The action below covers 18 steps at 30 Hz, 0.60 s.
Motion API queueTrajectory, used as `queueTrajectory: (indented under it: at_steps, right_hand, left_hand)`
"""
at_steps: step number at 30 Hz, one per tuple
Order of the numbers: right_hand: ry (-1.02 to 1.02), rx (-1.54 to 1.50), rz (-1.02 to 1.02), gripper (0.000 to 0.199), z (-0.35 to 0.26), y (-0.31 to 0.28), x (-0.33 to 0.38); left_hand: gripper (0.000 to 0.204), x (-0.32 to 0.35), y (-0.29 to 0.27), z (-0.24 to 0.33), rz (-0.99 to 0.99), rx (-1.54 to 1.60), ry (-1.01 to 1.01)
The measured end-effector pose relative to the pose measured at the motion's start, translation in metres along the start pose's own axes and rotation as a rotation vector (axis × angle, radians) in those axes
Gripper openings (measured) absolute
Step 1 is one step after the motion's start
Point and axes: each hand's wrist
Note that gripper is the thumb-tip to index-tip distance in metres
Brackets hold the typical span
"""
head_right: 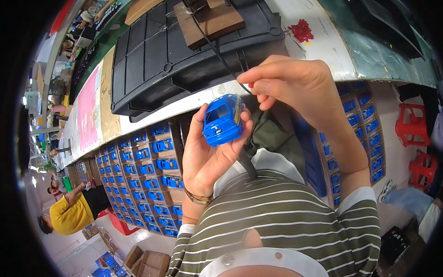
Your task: The person assembles toy car bodies by pressing each car shell against a mounted tool, attaching small plastic pieces to the rear by hand, and taking and returning the car bodies to trays.
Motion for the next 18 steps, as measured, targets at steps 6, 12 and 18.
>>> queueTrajectory:
  at_steps: [6,12,18]
  right_hand:
    - [0.21,-0.146,0.018,0.017,0.0,0.005,0.002]
    - [0.314,-0.289,-0.068,0.018,0.004,0.006,-0.003]
    - [0.336,-0.472,-0.137,0.018,0.026,0.007,-0.002]
  left_hand:
    - [0.043,0.001,-0.002,0.001,-0.006,-0.001,-0.007]
    - [0.042,0.001,-0.004,0.002,-0.018,0.004,0.001]
    - [0.043,0.002,-0.005,0.004,-0.011,0.045,-0.017]
Point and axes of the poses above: each hand's wrist, its own x-axis away from the middle knuckle, its own y-axis out of the palm, z = x × y, and after that the axes turned 4 degrees about z, right-handed
